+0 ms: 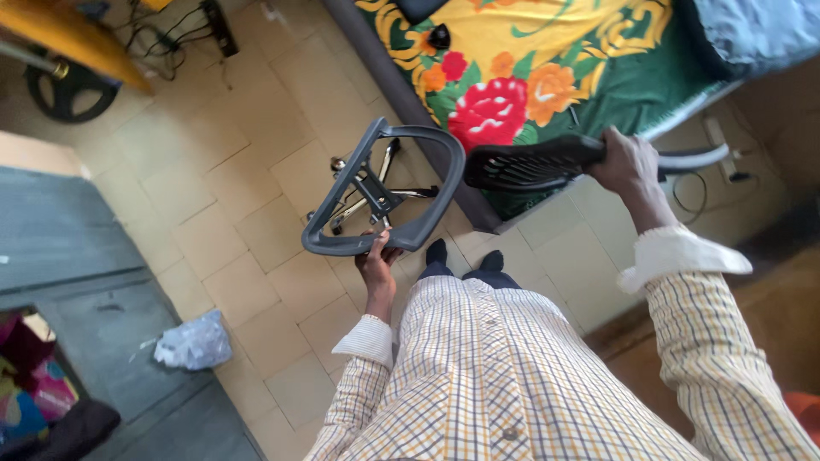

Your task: The person assembles an office chair by attaching caster wheels to the base, then connecting the base to the gas-lift mechanism and seat. They handle the chair base, wheels, gas lift, and seat components, using a screwdriver to secure parts.

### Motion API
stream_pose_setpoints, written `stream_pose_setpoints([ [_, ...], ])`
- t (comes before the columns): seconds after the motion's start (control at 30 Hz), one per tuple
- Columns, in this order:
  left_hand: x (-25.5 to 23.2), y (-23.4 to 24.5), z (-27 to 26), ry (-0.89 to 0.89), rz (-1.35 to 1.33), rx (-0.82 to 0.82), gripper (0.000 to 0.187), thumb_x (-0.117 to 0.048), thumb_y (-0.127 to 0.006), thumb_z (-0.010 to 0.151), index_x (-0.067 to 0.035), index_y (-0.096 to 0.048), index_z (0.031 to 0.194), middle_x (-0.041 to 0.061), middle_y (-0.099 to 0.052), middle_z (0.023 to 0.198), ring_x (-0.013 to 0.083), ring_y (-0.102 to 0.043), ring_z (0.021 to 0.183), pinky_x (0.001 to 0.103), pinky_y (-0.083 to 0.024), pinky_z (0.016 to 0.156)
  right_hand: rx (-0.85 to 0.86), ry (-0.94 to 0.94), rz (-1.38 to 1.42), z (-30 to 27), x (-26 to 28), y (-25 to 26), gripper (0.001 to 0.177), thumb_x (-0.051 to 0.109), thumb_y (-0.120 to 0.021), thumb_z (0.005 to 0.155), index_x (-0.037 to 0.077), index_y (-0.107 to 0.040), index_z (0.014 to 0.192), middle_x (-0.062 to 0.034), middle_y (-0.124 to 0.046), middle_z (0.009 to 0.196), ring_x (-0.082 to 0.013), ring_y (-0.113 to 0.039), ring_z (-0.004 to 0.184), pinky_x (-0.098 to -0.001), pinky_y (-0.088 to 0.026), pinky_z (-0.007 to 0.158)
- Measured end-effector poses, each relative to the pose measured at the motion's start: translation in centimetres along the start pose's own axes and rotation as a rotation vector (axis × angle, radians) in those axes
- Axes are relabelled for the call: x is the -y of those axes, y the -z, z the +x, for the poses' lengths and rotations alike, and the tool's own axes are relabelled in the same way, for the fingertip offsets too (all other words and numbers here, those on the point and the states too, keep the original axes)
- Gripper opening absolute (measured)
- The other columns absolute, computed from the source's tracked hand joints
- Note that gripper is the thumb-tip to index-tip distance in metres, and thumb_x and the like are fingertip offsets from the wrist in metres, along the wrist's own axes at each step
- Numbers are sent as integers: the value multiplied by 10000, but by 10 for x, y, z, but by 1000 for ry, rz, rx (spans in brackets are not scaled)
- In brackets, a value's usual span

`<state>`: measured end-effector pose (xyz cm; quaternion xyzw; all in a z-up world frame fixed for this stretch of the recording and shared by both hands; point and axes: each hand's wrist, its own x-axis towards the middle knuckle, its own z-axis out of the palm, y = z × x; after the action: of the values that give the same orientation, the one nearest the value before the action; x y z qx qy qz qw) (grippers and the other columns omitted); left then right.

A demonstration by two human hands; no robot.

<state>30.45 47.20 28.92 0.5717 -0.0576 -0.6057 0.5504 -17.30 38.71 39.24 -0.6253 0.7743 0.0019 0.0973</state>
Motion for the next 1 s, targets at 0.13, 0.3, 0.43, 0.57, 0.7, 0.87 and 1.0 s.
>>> stream_pose_setpoints([
  [0.13, -8, 2, -2, 28, -37, 4, 562, -185, -755, 821, -39, -512, 1306, 189, -735, 1125, 275, -755, 922, 393, -646, 795, 16, 53, -22, -10, -3, -17, 540, 496, -869, 782, 206, -702, 1206, -141, -735, 864, -398, -705, 846, -530, -530, 797],
  [0.3, -14, -5, -4, 27, -43, 40, 563, -206, -755, 822, -42, -517, 1306, 191, -737, 1139, 277, -755, 940, 397, -647, 808, -43, 98, 12, -29, -18, -22, 453, 384, -846, 775, 198, -717, 1168, -121, -738, 843, -379, -712, 846, -521, -540, 779],
  [0.43, -21, -8, -7, 36, 2, 56, 523, -214, -753, 827, -33, -548, 1273, 190, -745, 1138, 275, -754, 940, 390, -646, 809, -91, 55, 79, -61, -35, -6, 291, 357, -827, 864, 164, -717, 1053, -113, -741, 832, -339, -732, 828, -470, -560, 800],
  [0.57, -27, -3, -7, 48, 51, 81, 450, -220, -735, 843, -39, -594, 1230, 180, -753, 1139, 262, -758, 936, 374, -650, 804, -304, 74, 174, -101, -52, 32, 423, 269, -948, 768, 90, -719, 1075, -124, -744, 941, -304, -724, 869, -428, -575, 865],
  [0.7, -23, 1, 6, 80, 31, 130, 411, -215, -724, 867, -28, -629, 1220, 163, -750, 1118, 261, -759, 922, 371, -648, 783, -307, -150, 410, -148, -62, 74, 461, 166, -948, 782, 35, -700, 1147, -117, -770, 1045, -204, -755, 912, -368, -597, 901],
  [0.87, -21, -1, 20, 90, 54, 117, 435, -210, -731, 861, -87, -609, 1260, 137, -755, 1092, 243, -741, 910, 362, -626, 765, -393, -283, 342, -204, -57, 107, 462, 211, -987, 798, -16, -674, 1049, -167, -767, 1017, -217, -751, 906, -373, -591, 893],
  [1.0, -19, -20, 20, 91, 124, 144, 420, -210, -736, 865, -91, -611, 1249, 136, -760, 1127, 227, -754, 943, 355, -635, 790, -444, -326, 141, -236, -57, 125, 509, 239, -1018, 793, -23, -683, 1072, -185, -760, 1001, -244, -748, 904, -386, -595, 886],
])
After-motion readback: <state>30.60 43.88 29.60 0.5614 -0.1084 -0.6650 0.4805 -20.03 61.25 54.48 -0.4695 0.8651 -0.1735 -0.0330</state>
